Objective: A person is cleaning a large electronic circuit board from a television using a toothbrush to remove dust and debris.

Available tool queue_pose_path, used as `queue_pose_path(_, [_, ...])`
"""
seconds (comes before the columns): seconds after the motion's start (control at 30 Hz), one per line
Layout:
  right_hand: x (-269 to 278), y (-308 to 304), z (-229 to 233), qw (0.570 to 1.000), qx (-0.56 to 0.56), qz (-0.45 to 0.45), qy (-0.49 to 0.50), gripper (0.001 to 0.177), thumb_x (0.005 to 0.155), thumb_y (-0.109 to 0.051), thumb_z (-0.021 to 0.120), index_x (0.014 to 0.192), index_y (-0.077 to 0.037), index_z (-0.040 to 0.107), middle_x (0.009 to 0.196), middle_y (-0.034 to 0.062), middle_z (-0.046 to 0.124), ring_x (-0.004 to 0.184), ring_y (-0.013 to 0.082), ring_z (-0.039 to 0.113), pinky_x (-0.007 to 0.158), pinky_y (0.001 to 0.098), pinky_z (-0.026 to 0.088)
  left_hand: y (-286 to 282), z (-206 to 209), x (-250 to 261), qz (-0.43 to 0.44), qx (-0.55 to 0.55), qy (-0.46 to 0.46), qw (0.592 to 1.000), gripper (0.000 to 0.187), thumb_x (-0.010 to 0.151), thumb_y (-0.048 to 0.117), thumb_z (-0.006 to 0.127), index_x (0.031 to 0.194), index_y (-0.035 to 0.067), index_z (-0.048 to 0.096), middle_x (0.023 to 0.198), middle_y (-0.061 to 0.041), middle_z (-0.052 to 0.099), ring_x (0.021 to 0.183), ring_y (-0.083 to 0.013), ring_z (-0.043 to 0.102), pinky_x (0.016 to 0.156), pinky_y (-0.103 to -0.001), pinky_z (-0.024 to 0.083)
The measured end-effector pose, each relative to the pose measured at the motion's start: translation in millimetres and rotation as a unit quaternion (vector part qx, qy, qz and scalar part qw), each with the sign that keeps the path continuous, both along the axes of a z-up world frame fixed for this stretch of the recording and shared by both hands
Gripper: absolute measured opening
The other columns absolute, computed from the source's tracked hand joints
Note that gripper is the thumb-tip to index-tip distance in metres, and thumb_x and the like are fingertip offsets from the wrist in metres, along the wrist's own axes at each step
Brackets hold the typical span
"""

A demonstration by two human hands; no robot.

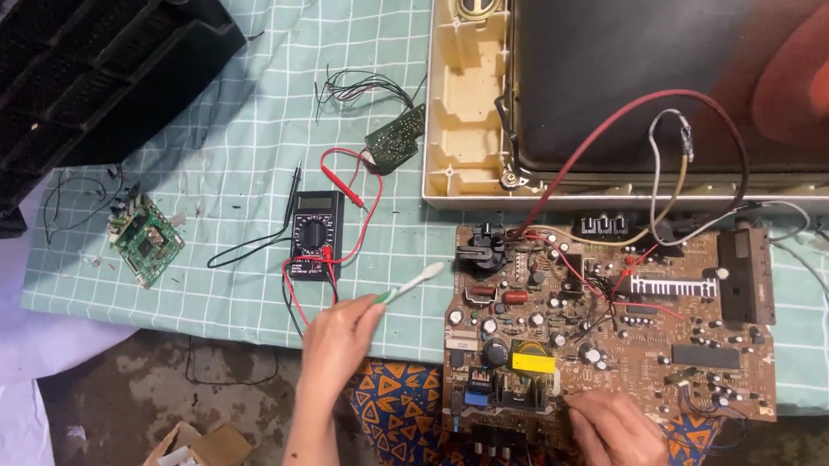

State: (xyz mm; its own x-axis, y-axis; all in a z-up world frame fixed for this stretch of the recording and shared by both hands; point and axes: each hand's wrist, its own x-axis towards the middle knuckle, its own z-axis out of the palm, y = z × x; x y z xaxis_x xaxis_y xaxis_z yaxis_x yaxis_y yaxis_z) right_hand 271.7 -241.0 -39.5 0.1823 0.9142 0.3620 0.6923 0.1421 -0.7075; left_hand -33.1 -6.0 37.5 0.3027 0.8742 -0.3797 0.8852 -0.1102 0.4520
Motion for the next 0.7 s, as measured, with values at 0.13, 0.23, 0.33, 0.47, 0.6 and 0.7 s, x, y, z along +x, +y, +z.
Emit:
queue_pose_path(0.13, [-0.7, 1.7, 5.2, 1.000, -0.010, 0.008, -0.009, 0.015, 0.086, -0.012, 0.073, 0.100, -0.007, 0.075, 0.091, 0.0055, 0.078, 0.078, 0.0149, 0.076, 0.078, 0.0274, 0.065, 0.2, 0.2, -5.5, -0.009, 0.020, -0.051, 0.998, 0.032, 0.099, 0.034, 0.060, 0.118, 0.016, 0.077, 0.070, 0.001, 0.071, 0.055, -0.0131, 0.058, 0.045, -0.028, 0.046])
queue_pose_path(0.23, [-1.4, 5.6, 12.6, 1.000, -0.008, 0.008, -0.014, 0.011, 0.087, -0.012, 0.072, 0.097, -0.007, 0.074, 0.090, 0.0053, 0.076, 0.078, 0.0168, 0.074, 0.078, 0.0298, 0.061, 2.5, 5.5, 10.1, -0.061, 0.032, -0.114, 0.991, 0.029, 0.099, 0.032, 0.061, 0.116, 0.016, 0.078, 0.067, 0.002, 0.070, 0.054, -0.0115, 0.056, 0.045, -0.027, 0.042])
queue_pose_path(0.33, [-1.4, 5.3, 11.9, 1.000, 0.001, 0.002, -0.012, 0.012, 0.087, -0.012, 0.072, 0.098, -0.007, 0.075, 0.090, 0.0053, 0.076, 0.080, 0.0175, 0.074, 0.079, 0.0306, 0.061, 7.8, 14.3, 26.6, -0.093, 0.074, -0.084, 0.989, 0.028, 0.098, 0.033, 0.061, 0.114, 0.019, 0.078, 0.074, 0.001, 0.072, 0.062, -0.0185, 0.063, 0.052, -0.038, 0.046])
queue_pose_path(0.47, [-1.2, 6.5, 12.3, 1.000, 0.005, 0.004, -0.004, 0.012, 0.086, -0.012, 0.074, 0.097, -0.007, 0.075, 0.090, 0.0052, 0.077, 0.079, 0.0168, 0.074, 0.078, 0.0305, 0.062, 14.0, 10.2, 31.8, -0.151, 0.141, -0.051, 0.977, 0.029, 0.098, 0.036, 0.062, 0.112, 0.016, 0.078, 0.079, -0.002, 0.076, 0.068, -0.0231, 0.070, 0.048, -0.042, 0.051])
queue_pose_path(0.6, [-2.6, 8.3, 17.7, 1.000, -0.006, -0.003, 0.012, 0.010, 0.088, -0.013, 0.071, 0.096, -0.007, 0.074, 0.088, 0.0055, 0.075, 0.077, 0.0182, 0.072, 0.075, 0.0325, 0.059, 14.4, 8.8, 32.8, -0.186, 0.192, -0.023, 0.963, 0.027, 0.100, 0.037, 0.060, 0.112, 0.018, 0.074, 0.072, -0.003, 0.067, 0.066, -0.0268, 0.065, 0.043, -0.044, 0.046])
queue_pose_path(0.7, [-1.7, 6.6, 12.9, 1.000, 0.001, -0.003, -0.010, 0.011, 0.088, -0.014, 0.071, 0.097, -0.009, 0.075, 0.091, 0.0053, 0.075, 0.081, 0.0179, 0.073, 0.078, 0.0316, 0.059, 8.3, 20.9, 46.4, -0.213, 0.181, -0.028, 0.960, 0.033, 0.102, 0.035, 0.056, 0.118, 0.010, 0.072, 0.080, -0.006, 0.075, 0.061, -0.0224, 0.072, 0.043, -0.040, 0.059])
